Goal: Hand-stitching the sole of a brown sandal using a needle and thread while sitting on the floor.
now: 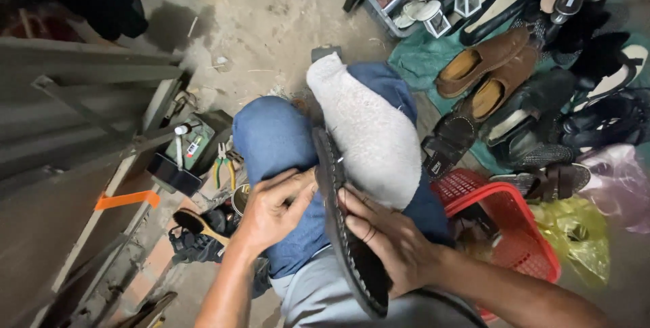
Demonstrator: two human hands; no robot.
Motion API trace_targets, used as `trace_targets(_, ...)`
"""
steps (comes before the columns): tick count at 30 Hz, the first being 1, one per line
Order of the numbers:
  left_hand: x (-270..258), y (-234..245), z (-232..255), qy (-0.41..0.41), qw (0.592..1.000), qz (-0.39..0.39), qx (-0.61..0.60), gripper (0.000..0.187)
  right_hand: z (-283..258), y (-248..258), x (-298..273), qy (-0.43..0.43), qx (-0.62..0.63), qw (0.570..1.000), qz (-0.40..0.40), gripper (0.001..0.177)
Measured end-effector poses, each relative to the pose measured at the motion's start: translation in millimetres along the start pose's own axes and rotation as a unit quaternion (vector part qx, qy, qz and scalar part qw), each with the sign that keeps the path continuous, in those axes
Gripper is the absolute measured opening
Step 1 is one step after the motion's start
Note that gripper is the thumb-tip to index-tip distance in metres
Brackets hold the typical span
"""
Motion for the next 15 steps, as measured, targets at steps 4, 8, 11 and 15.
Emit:
trace_targets(4,-23.2,1.6,32.4,0.041,0.998,0.036,0.035,0.029,-27.9,-4.6,0.6,0.034,-0.117,0.992,-0.015,0.059)
trace_targets(8,-50.5,-8.7,50.7,0.124,0.987,0.016,0.096,0.023,-49.7,-14.9,-6.1,0.062,-0.15,0.986,-0.023,0.057)
trace_targets(11,-66.4,-19.5,52.1,0.142,0.985,0.074,0.059,0.022,-65.6,-18.1,-6.9,0.08,-0.163,0.983,-0.016,0.052)
trace_targets(15,-85.3,-24.8,48.3,0.167,0.98,0.108,0.03,0.019,-76.3,-30.8,-13.3,0.087,-0.175,0.98,-0.027,0.05)
Point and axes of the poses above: each hand's wrist, its own x-axis towards the middle knuckle, its own y-axis out of the back of the hand, z = x × y, the point moved 5 cm from there along x, towards the middle knuckle, and after that the axes turned 4 degrees about x, right-handed, at the moved point
